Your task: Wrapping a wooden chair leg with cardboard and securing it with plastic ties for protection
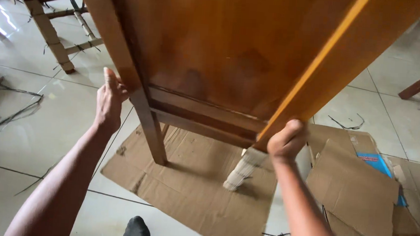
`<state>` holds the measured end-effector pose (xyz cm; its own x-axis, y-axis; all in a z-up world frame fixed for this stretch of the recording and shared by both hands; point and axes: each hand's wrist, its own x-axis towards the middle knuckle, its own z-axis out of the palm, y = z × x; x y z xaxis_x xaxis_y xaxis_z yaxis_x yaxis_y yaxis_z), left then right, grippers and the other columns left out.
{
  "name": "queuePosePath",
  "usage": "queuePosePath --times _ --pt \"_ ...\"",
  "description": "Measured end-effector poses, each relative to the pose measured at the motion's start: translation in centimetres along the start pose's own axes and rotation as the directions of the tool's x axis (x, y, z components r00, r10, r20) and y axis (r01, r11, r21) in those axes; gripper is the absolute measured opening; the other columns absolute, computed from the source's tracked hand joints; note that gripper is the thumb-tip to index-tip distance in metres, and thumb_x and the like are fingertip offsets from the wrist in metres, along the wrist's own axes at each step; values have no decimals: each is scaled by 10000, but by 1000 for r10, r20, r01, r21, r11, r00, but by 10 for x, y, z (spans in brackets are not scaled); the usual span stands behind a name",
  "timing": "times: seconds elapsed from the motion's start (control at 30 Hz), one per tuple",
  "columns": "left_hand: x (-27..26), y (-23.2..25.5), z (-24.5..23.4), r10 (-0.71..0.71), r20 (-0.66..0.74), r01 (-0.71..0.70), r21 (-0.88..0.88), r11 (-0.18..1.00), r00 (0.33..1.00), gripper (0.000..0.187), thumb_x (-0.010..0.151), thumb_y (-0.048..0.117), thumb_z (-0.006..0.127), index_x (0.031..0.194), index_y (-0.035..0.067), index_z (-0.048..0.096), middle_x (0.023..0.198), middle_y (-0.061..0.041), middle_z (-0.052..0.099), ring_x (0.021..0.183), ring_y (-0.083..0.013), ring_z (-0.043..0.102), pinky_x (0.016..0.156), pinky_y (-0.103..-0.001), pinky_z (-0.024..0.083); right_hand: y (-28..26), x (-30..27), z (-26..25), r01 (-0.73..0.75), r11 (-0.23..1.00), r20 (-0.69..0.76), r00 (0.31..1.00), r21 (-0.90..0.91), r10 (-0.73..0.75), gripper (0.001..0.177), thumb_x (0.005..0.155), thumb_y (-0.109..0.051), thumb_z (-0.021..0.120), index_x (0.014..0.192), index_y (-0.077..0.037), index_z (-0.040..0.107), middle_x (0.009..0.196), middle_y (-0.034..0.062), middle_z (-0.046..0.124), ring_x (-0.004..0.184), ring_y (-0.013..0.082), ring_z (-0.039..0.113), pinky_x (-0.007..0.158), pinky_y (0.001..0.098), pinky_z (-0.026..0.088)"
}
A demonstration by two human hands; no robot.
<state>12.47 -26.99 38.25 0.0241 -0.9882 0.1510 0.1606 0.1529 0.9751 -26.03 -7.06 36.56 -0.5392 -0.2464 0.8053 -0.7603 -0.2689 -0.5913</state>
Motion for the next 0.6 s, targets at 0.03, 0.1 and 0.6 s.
queuePosePath --times 0.03,0.1,0.6 --pt "-11 13 7 18 13 -18 14 1000 1000 743 970 831 405 995 149 698 923 -5 681 844 -115 646 898 -314 521 11 10 -1 41 998 10 999 -41 -41 353 1067 -103 377 738 -25 478 587 116 431 582 234 453 549 347 406" --pt "-20 20 16 37 28 -38 30 999 999 744 995 791 419 981 115 730 912 -35 707 835 -124 671 891 -298 542 35 27 -4 81 993 20 997 -81 -79 401 1078 -100 344 693 -22 428 563 136 384 583 244 431 554 364 393" --pt "-97 29 98 89 449 -113 26 993 889 372 1026 309 681 779 48 775 692 -64 731 656 -119 664 675 -256 564 36 118 -31 -443 857 33 884 -262 467 1148 988 -784 -3 1224 87 707 1189 379 659 1191 552 585 1027 655 402"
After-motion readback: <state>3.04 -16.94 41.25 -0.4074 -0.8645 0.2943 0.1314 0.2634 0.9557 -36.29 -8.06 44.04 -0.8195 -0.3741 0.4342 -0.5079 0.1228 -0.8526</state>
